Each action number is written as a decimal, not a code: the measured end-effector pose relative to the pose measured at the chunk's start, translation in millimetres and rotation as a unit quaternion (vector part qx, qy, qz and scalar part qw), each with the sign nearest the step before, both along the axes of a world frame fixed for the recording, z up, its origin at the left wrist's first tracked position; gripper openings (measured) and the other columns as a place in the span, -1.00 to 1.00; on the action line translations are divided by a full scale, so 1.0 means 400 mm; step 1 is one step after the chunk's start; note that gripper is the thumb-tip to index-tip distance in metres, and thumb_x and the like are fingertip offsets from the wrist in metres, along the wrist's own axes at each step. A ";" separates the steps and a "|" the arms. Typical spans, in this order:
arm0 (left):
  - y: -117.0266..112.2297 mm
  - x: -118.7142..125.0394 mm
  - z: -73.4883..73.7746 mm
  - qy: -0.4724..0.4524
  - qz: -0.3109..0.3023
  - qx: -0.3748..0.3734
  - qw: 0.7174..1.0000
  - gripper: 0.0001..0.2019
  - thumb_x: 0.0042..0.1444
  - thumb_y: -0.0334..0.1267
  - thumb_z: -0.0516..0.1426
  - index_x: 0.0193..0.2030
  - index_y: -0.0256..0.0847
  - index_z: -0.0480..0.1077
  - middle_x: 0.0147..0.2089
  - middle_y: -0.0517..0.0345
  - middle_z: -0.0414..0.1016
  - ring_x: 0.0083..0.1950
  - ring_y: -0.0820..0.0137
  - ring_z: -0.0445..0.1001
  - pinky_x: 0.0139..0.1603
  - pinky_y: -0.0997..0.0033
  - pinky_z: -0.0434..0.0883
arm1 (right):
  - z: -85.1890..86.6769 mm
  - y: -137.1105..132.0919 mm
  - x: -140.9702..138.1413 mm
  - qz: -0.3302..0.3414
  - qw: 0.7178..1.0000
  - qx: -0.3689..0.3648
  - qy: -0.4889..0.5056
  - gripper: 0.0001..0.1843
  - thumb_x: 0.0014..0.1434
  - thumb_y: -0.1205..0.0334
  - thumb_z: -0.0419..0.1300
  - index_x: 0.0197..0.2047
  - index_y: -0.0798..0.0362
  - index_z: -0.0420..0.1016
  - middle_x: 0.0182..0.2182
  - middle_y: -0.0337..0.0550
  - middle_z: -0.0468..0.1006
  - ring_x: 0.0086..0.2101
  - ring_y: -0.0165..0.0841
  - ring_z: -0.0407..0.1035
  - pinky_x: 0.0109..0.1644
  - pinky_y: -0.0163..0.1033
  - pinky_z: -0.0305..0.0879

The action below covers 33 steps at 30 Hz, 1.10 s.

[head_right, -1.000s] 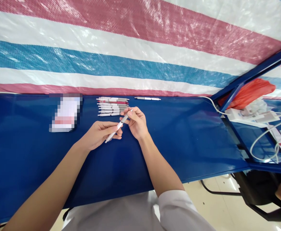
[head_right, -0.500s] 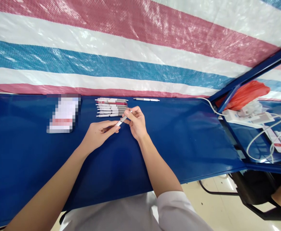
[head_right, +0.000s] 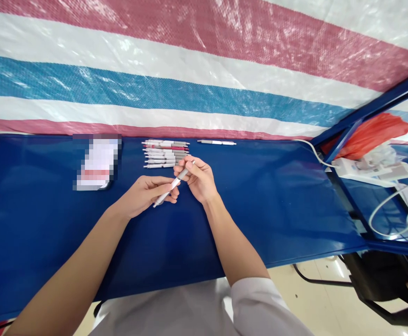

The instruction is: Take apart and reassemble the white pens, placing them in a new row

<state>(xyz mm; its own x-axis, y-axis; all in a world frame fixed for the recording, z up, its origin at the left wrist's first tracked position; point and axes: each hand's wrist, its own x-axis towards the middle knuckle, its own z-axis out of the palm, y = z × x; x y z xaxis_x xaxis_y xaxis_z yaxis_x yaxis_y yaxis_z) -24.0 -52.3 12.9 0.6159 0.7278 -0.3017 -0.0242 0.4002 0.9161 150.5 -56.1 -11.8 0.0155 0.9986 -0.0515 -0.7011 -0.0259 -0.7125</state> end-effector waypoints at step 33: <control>-0.002 0.003 -0.014 0.021 0.031 0.084 0.996 -0.70 0.10 -0.07 0.28 -0.15 -0.25 0.60 -0.27 0.05 0.64 -0.31 0.33 0.61 -0.16 0.29 0.58 | -0.003 0.003 0.003 -0.038 0.998 0.001 -0.040 -0.78 -0.07 0.16 0.44 -0.33 -0.06 0.55 -0.27 -0.33 0.66 -0.28 -0.41 0.59 -0.26 -0.36 0.56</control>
<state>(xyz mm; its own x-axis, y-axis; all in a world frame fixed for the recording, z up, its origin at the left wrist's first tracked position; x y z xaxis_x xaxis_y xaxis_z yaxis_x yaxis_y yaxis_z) -23.0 -53.3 7.3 0.5571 0.8068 -0.1968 -0.0046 0.2400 0.9708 151.8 -55.0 -13.1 0.0952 0.9944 -0.0455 -0.6420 0.0264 -0.7662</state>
